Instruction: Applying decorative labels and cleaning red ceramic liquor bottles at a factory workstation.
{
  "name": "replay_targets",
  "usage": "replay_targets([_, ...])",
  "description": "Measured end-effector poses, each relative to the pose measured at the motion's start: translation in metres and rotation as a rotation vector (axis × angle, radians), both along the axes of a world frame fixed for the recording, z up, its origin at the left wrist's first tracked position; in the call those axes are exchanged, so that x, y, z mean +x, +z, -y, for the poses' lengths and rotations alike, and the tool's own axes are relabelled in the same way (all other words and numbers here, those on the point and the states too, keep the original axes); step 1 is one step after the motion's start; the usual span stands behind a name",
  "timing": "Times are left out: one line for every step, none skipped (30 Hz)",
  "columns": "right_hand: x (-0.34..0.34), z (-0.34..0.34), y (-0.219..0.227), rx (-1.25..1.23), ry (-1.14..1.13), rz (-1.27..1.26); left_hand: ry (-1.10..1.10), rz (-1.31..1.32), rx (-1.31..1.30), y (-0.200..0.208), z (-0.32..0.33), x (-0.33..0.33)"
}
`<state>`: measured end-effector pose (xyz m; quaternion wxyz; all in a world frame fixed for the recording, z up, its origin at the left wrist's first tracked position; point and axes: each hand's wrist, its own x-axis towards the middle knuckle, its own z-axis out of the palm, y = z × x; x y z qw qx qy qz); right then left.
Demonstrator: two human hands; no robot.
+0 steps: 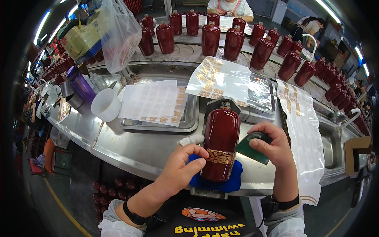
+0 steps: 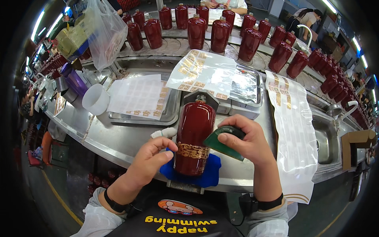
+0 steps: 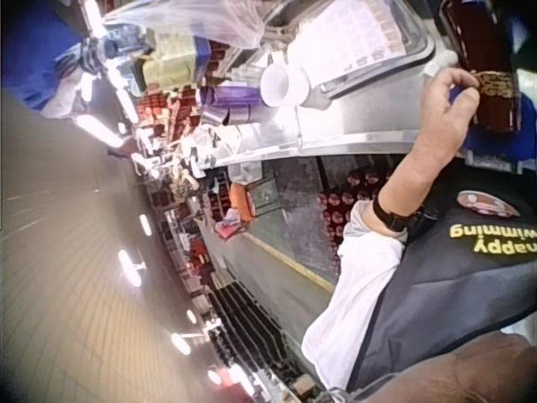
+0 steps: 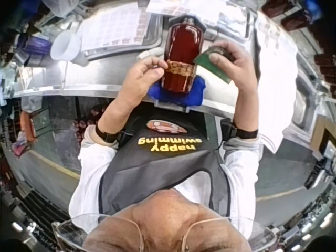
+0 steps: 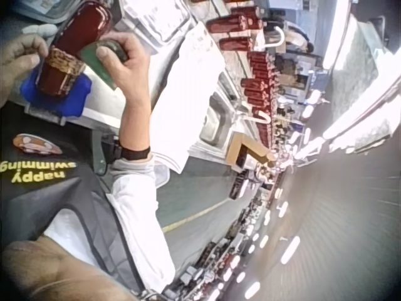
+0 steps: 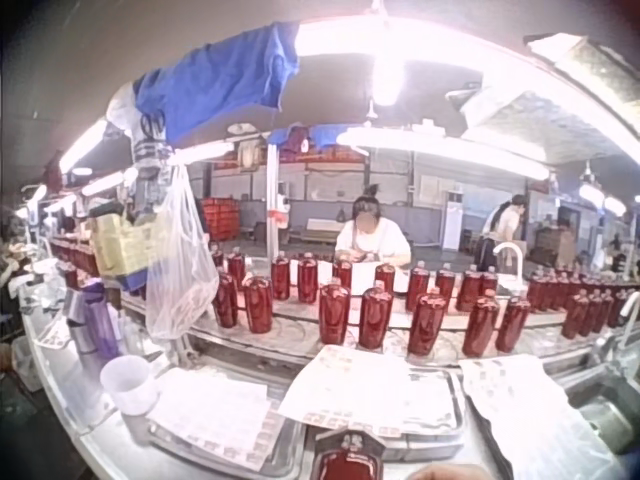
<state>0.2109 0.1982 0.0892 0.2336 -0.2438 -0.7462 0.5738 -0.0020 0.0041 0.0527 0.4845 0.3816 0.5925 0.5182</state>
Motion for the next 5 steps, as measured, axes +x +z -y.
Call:
replay_targets([0.004,0.003,-0.003,-0.009,-0.018,-0.016,0.013,0.127,0.031,-0.001,-0.002,0.001])
replay_targets([0.009,0.006,-0.005,-0.019,-0.038,-0.028,0.025,0.254,0.062,-0.003,-0.003,0.002])
replay_targets([0.012,0.008,-0.008,0.007,-0.043,-0.040,0.055,0.249,0.091,-0.005,-0.005,0.003])
replay_targets([0.016,0.011,-0.012,0.001,-0.057,-0.076,0.085,0.246,0.120,-0.009,-0.006,0.005])
replay_targets([0.018,0.014,-0.016,-0.001,-0.079,-0.100,0.113,0.243,0.149,-0.013,-0.009,0.008])
